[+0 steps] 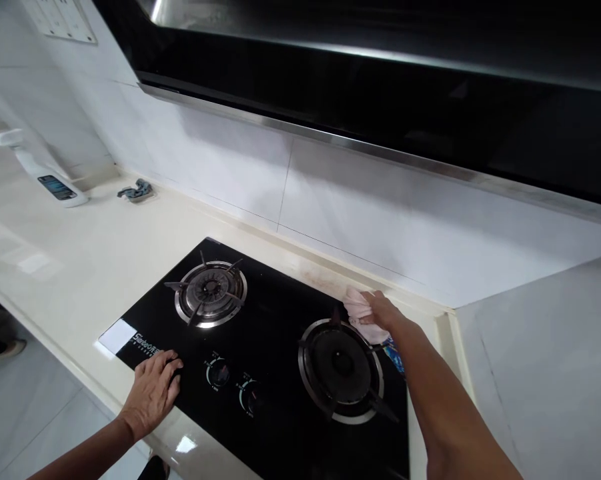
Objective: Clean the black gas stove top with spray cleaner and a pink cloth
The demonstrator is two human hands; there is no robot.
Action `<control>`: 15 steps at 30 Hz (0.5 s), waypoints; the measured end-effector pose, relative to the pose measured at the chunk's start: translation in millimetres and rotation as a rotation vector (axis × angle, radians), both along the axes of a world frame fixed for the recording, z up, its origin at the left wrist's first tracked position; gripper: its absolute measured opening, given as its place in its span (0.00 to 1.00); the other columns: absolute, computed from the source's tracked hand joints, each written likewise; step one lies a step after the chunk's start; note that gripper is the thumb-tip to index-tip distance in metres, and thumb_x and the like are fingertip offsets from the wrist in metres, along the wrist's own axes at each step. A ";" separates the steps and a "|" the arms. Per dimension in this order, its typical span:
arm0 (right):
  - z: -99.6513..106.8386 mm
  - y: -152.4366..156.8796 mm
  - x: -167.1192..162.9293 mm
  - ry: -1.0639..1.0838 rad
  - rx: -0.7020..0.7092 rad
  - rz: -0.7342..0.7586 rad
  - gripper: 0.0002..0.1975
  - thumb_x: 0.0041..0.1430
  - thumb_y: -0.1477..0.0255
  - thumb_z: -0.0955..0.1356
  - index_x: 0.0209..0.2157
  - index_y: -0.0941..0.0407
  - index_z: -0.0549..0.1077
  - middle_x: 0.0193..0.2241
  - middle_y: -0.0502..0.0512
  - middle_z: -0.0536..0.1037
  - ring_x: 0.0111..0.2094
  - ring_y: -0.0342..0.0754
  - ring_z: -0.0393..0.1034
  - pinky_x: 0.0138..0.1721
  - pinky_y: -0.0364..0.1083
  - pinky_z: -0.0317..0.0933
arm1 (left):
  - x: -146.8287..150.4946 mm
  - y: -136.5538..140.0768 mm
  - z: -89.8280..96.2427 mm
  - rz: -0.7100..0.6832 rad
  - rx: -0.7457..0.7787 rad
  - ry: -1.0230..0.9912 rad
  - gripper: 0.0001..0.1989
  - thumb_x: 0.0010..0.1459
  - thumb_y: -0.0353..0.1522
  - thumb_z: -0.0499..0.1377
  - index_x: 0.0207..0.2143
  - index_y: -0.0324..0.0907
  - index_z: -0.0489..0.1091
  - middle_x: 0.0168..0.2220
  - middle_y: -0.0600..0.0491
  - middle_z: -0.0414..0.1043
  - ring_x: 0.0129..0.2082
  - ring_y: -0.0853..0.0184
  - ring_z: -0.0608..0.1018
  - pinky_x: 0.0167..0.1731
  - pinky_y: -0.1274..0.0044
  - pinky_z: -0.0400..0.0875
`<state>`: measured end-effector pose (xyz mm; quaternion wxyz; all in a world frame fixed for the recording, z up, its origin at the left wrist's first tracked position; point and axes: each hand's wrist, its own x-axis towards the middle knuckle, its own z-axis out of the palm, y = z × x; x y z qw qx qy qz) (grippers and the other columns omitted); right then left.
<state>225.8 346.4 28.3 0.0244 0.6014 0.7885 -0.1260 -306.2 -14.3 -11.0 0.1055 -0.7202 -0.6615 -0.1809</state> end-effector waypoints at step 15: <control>-26.0 -125.3 65.1 -0.093 0.059 -0.363 0.35 0.57 0.60 0.68 0.63 0.56 0.60 0.52 0.65 0.66 0.51 0.60 0.67 0.51 0.54 0.61 | -7.6 5.7 -9.1 -0.009 0.017 0.059 0.12 0.64 0.33 0.51 0.44 0.42 0.72 0.47 0.43 0.73 0.52 0.52 0.71 0.48 0.62 0.64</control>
